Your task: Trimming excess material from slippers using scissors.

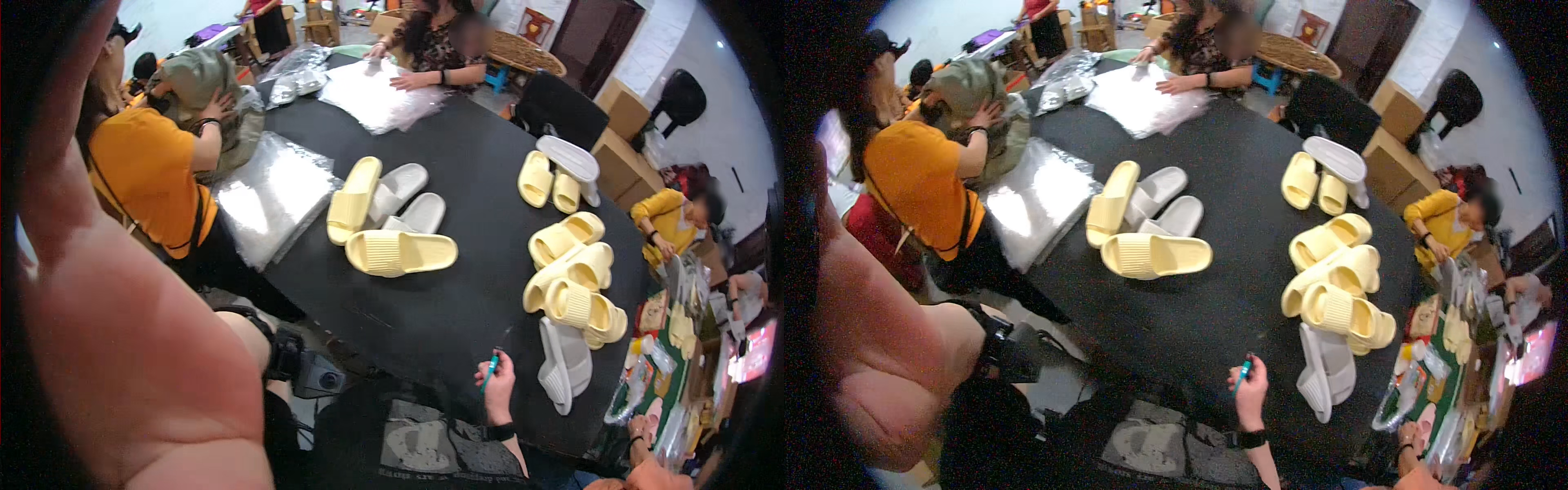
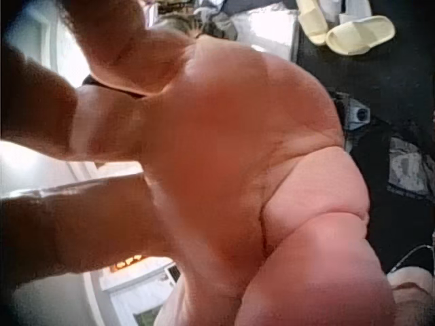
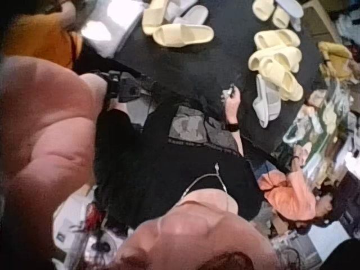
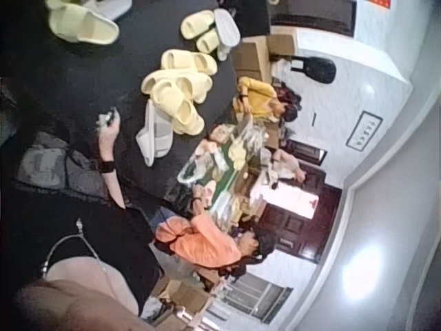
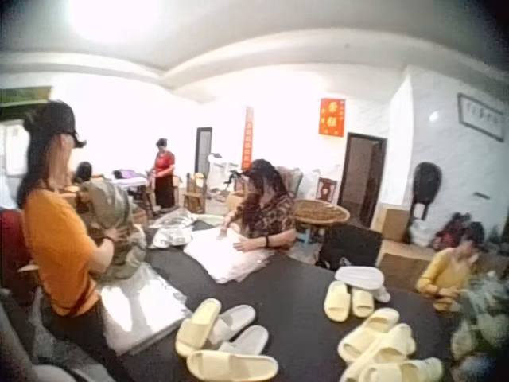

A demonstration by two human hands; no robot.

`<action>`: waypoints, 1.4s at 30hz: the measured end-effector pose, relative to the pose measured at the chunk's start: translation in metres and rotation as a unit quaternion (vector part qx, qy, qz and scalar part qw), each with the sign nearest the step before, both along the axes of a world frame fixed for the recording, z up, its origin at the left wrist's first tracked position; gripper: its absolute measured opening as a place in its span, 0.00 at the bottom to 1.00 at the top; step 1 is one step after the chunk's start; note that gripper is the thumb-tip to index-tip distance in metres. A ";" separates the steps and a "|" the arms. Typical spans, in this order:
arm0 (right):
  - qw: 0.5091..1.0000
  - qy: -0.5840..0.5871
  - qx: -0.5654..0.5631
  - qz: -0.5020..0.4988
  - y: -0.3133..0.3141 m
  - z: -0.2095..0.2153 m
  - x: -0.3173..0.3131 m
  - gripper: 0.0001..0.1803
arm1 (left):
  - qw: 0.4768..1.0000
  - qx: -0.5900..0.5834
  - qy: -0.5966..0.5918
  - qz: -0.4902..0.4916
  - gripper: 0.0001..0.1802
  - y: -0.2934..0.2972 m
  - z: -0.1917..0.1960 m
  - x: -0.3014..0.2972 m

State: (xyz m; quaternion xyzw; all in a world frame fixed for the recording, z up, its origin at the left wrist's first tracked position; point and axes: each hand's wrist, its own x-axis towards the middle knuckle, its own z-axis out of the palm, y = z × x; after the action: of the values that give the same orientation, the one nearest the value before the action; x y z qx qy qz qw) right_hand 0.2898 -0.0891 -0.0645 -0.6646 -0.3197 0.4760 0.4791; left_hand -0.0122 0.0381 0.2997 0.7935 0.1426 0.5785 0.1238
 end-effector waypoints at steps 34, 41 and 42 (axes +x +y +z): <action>1.000 -0.001 0.009 -0.015 0.005 -0.018 0.011 0.28 | 0.849 -0.433 0.252 0.170 0.23 0.192 -0.408 -0.039; 0.998 0.046 -0.020 0.043 0.021 0.002 -0.016 0.29 | 0.856 -0.268 0.354 0.264 0.31 0.169 -0.468 -0.087; 0.999 0.024 -0.034 -0.011 0.012 -0.013 0.004 0.29 | 0.767 -0.563 0.292 0.098 0.31 0.183 -0.416 -0.010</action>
State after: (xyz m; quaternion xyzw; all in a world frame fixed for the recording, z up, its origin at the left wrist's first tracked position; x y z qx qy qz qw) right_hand 0.2935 -0.0775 -0.0770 -0.6722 -0.2844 0.4972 0.4690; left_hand -0.0227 0.2214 -0.1168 0.6936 0.5495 0.1434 0.4433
